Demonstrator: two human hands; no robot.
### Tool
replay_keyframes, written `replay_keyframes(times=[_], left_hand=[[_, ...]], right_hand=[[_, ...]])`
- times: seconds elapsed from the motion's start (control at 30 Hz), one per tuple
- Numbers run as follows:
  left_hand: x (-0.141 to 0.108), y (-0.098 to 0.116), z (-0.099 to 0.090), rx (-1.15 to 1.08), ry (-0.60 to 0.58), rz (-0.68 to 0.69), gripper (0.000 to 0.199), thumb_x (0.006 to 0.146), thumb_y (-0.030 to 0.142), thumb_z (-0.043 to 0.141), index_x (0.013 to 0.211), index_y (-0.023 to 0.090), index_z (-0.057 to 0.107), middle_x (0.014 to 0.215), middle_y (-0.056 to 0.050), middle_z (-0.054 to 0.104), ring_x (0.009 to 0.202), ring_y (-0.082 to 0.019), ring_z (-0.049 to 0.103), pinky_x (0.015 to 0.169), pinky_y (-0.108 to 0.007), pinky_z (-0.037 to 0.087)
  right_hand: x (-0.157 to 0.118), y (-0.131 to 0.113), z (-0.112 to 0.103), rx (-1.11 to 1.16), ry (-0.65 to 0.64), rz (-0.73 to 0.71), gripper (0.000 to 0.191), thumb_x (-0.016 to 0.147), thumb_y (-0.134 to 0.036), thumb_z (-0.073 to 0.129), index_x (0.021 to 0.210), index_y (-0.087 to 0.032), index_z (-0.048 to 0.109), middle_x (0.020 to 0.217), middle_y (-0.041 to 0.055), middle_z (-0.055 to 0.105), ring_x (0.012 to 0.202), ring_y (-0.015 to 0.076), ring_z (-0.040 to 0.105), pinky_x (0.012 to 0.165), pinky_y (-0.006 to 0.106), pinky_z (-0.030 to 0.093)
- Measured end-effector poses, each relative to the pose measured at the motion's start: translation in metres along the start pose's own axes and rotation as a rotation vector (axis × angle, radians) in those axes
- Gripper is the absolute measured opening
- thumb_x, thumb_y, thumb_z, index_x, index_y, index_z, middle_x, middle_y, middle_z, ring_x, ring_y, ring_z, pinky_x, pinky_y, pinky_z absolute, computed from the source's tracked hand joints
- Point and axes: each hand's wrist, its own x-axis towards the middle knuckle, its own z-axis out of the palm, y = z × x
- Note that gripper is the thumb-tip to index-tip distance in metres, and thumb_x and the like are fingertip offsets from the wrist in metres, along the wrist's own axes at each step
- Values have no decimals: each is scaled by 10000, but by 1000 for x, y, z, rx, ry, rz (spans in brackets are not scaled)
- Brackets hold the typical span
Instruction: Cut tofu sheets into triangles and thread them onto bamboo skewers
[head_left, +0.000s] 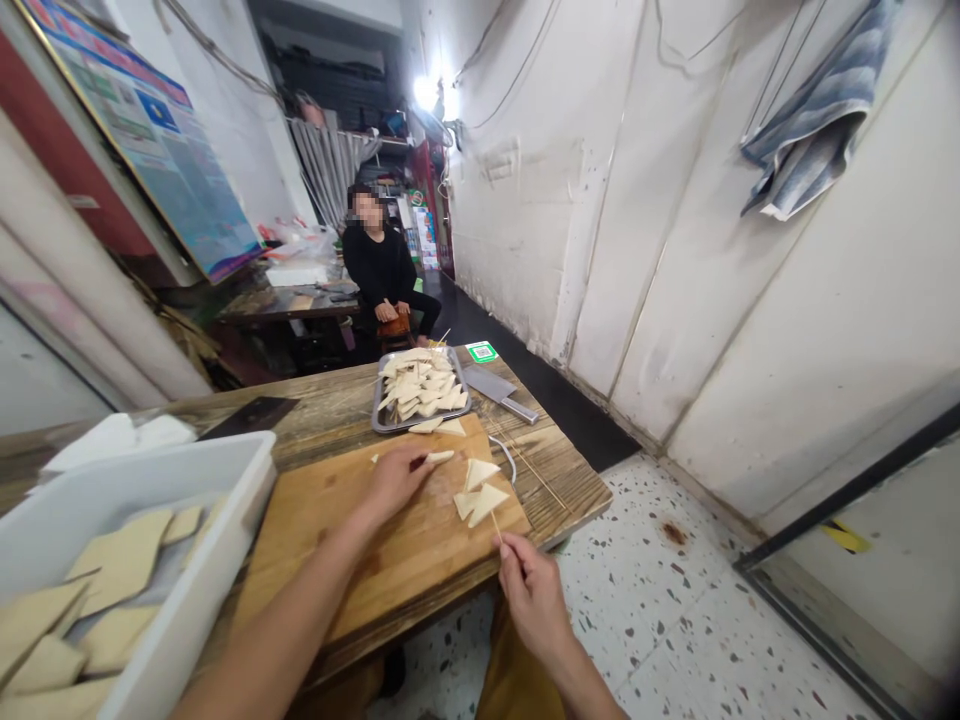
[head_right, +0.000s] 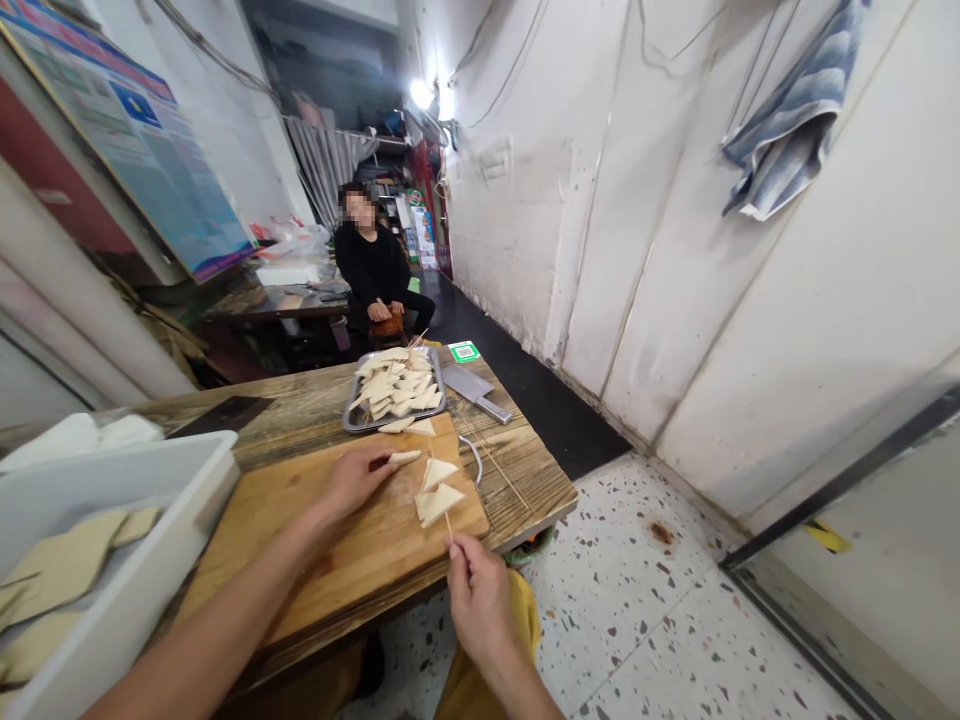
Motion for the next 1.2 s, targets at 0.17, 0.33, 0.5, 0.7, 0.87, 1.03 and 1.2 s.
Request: replay_keyframes(times=[0.17, 0.33, 0.5, 0.7, 0.87, 1.03, 1.2], left_hand=[[-19, -6, -12, -697, 155, -305, 262, 651, 242, 686, 899, 158, 668, 816, -36, 690, 709, -153, 600, 626, -221, 450], [-30, -14, -26, -1262, 137, -585, 61, 727, 55, 598, 753, 107, 615, 689, -37, 657, 603, -83, 606, 556, -153, 482], [-30, -16, -25, -1380, 147, -661, 96, 821, 89, 513, 869, 80, 595, 924, -165, 683, 854, -192, 664, 729, -297, 555], [-27, -16, -20, -1437, 192, -712, 100, 817, 88, 523, 896, 63, 578, 918, -197, 684, 855, -226, 670, 749, -333, 559], [-26, -18, -18, -1451, 193, -735, 102, 813, 95, 529, 894, 55, 577, 953, -223, 673, 861, -239, 668, 745, -334, 559], [-26, -17, -18, -1450, 186, -741, 107, 814, 87, 520, 891, 46, 581, 953, -227, 673, 841, -235, 672, 747, -329, 559], [-27, -14, -20, -1445, 182, -743, 98, 815, 82, 515, 882, 52, 579, 914, -211, 684, 803, -226, 679, 737, -322, 561]], right_hand=[[-12, -23, 14, -46, -164, -8, 283, 909, -287, 401, 954, -158, 650, 586, 3, 558, 540, 127, 509, 468, 191, 355], [-21, -32, 31, -78, -244, -63, 279, 904, -242, 387, 933, -155, 651, 668, 33, 628, 595, 142, 564, 536, 205, 395], [-18, -31, 39, -112, -235, -101, 272, 898, -221, 384, 922, -164, 649, 707, 39, 654, 595, 141, 577, 572, 210, 408], [-13, -28, 45, -127, -259, -72, 284, 897, -252, 393, 930, -143, 654, 634, 33, 615, 569, 146, 554, 539, 211, 405], [-10, -28, 47, -118, -275, -42, 291, 900, -271, 397, 909, -143, 659, 607, 18, 579, 540, 133, 512, 503, 201, 378], [-7, -29, 48, -131, -294, -28, 302, 901, -286, 397, 816, -142, 648, 575, 3, 533, 504, 117, 454, 468, 195, 336], [-6, -27, 49, -100, -293, -17, 307, 905, -297, 397, 859, -139, 656, 581, 2, 527, 501, 113, 436, 447, 188, 329]])
